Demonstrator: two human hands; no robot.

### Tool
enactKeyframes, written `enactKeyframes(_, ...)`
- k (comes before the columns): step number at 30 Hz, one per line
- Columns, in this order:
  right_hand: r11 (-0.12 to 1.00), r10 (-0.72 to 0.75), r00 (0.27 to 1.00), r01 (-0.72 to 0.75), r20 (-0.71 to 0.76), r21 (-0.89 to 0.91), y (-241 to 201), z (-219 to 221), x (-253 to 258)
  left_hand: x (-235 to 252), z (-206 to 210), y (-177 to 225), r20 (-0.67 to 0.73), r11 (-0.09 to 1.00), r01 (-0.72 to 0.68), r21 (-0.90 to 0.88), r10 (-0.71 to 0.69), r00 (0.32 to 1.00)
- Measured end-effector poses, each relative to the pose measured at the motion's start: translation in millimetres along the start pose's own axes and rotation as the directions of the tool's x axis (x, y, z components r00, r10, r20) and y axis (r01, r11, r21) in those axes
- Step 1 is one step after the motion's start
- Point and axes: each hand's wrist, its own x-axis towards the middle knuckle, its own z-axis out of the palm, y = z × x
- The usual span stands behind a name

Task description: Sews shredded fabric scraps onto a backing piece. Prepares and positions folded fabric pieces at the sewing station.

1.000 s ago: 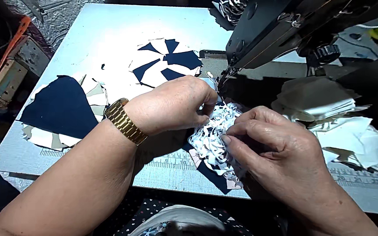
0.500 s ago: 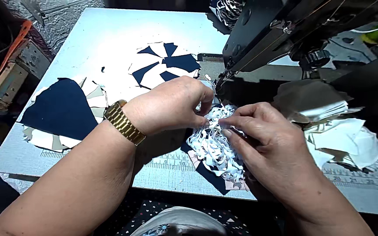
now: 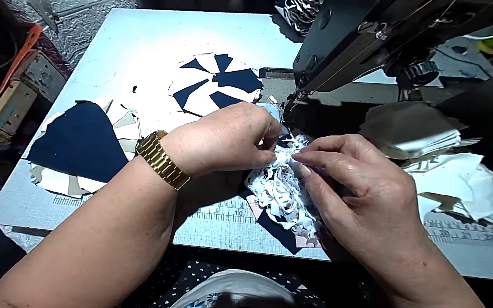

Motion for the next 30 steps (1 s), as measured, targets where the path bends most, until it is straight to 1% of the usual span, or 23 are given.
enactKeyframes(5,0.991,-0.033,0.987,0.053,0.157,-0.127,-3.8,9.6,-7.7,-0.1,0.3,2.4,-0.015,0.991,0.066,0.12,-0.065,0.998)
enactKeyframes(7,0.99,-0.036,0.99,0.055,0.14,-0.133,-4.5,9.0,-8.3,-0.4,0.2,2.7,-0.023,0.991,0.073,0.115,-0.07,0.997)
enactKeyframes(9,0.995,-0.031,0.995,0.04,0.096,-0.094,-6.2,3.6,-6.6,-0.5,0.4,1.7,-0.051,0.996,0.048,0.07,-0.045,0.998)
enactKeyframes(11,0.996,-0.033,0.995,0.04,0.091,-0.074,-9.6,-1.2,-3.9,-0.8,-1.2,-0.7,-0.111,1.0,0.01,0.001,-0.01,0.994)
enactKeyframes(12,0.996,-0.034,0.992,0.044,0.124,-0.081,-12.0,-1.9,-3.5,-1.0,-2.6,-3.2,-0.161,1.0,-0.012,-0.021,0.009,0.987)
enactKeyframes(15,0.992,-0.004,0.948,0.044,0.318,-0.119,-19.3,5.6,-6.4,-1.8,-7.7,-7.1,-0.32,0.999,-0.001,-0.032,-0.009,0.947)
enactKeyframes(17,0.987,-0.005,0.929,0.063,0.37,-0.145,-18.1,17.5,-10.4,-1.5,-8.7,-8.4,-0.399,0.999,0.031,-0.007,-0.031,0.916)
enactKeyframes(19,0.982,-0.025,0.927,0.093,0.374,-0.165,-17.0,23.9,-8.9,-0.6,-7.1,-9.4,-0.427,0.999,0.043,0.012,-0.034,0.904)
enactKeyframes(22,0.984,-0.001,0.92,0.07,0.392,-0.161,-19.8,26.4,-1.6,0.3,-1.9,-9.6,-0.424,1.0,0.023,0.019,-0.013,0.906)
enactKeyframes(23,0.991,0.0,0.922,0.051,0.387,-0.122,-19.5,24.9,0.3,1.1,-1.0,-9.8,-0.421,1.0,0.015,0.019,-0.006,0.907)
enactKeyframes(24,0.999,0.001,0.929,0.015,0.369,-0.041,-18.3,20.7,1.7,1.3,-0.6,-9.8,-0.419,1.0,0.008,0.015,-0.002,0.908)
enactKeyframes(26,0.983,0.017,0.957,-0.069,0.289,0.171,-12.7,3.5,4.8,1.1,-2.0,-10.7,-0.419,1.0,-0.005,0.001,0.005,0.908)
enactKeyframes(27,0.971,0.04,0.972,-0.092,0.231,0.221,-7.0,-8.0,6.4,0.3,-3.6,-11.3,-0.413,1.0,-0.015,-0.003,0.012,0.91)
enactKeyframes(28,0.972,0.065,0.983,-0.1,0.169,0.213,0.5,-20.8,6.4,-1.1,-5.2,-11.2,-0.401,1.0,-0.029,-0.007,0.024,0.916)
enactKeyframes(30,0.989,0.101,0.992,-0.109,0.076,0.099,19.6,-43.8,-0.3,-2.5,-6.7,-9.0,-0.373,0.998,-0.058,-0.008,0.051,0.927)
